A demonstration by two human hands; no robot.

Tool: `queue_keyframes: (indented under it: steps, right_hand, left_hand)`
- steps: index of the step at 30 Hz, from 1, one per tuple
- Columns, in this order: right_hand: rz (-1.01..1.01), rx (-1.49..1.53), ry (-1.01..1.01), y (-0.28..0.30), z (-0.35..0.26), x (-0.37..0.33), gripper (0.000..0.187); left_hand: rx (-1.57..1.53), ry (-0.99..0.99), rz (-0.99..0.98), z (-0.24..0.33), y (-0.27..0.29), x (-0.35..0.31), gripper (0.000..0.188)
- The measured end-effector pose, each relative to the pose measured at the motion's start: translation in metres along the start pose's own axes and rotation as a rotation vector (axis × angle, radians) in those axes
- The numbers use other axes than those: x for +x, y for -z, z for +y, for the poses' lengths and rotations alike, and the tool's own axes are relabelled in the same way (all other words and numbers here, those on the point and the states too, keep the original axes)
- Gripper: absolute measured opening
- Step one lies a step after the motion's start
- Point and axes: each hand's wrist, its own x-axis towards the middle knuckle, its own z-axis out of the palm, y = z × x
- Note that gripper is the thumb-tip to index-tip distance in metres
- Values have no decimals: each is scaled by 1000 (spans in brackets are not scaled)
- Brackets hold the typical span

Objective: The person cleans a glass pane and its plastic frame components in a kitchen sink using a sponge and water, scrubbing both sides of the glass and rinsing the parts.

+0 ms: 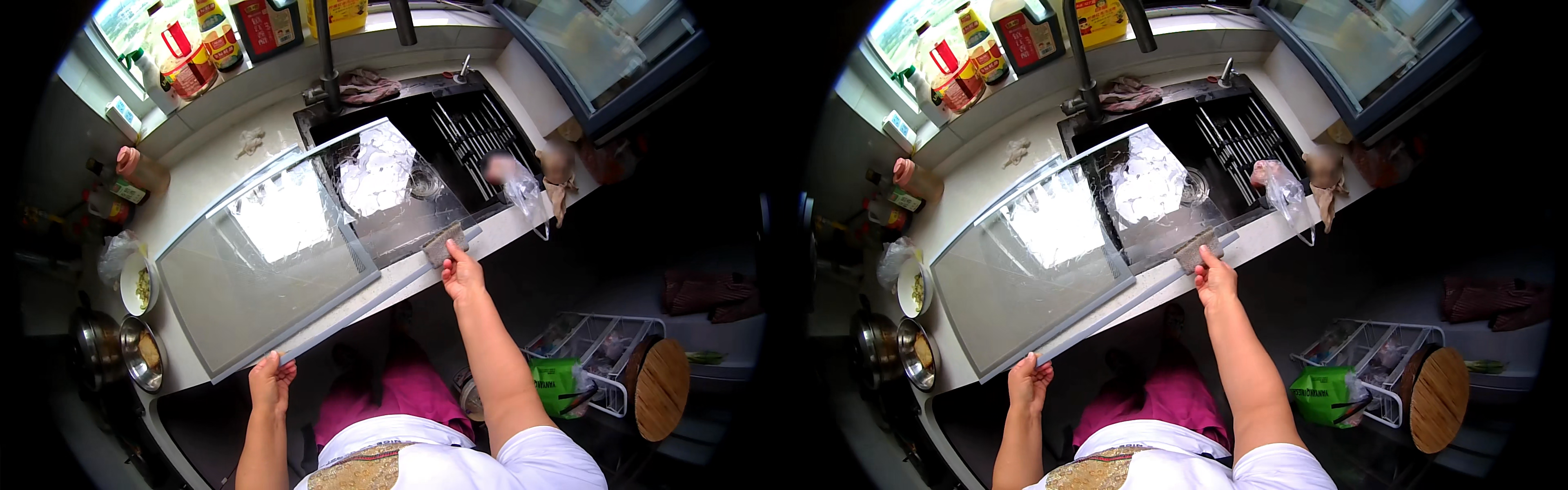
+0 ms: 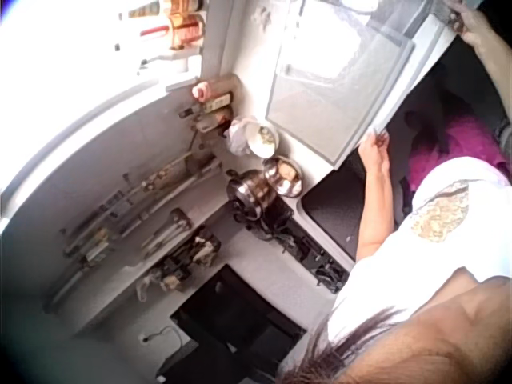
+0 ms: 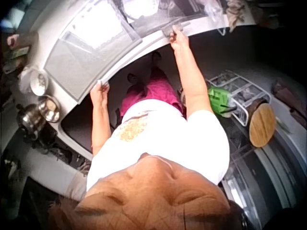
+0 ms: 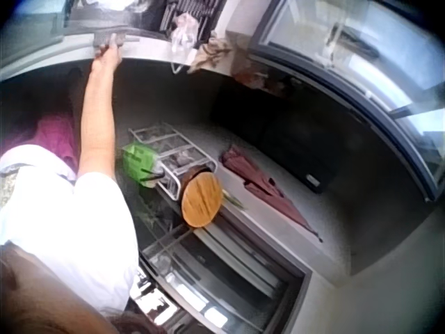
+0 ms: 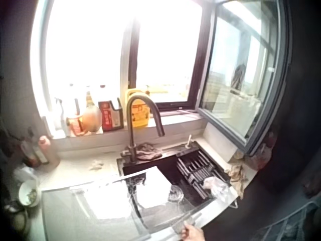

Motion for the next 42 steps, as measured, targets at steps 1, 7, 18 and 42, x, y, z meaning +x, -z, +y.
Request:
queue_keyframes:
  steps: [1, 7, 18, 42]
  right_hand:
    - [-26, -52, -6, -3, 8, -12, 22]
    - [-203, -240, -149, -23, 56, -73, 22]
    - [56, -38, 120, 14, -46, 26, 20]
    - [12, -281, -166, -33, 57, -45, 9]
  left_hand:
    - [-7, -6, 4, -2, 1, 3, 22]
    - [-53, -38, 29, -7, 5, 11, 25]
    - [-87, -5, 55, -14, 4, 15, 26]
    - [-135, 53, 8, -24, 12, 16, 25]
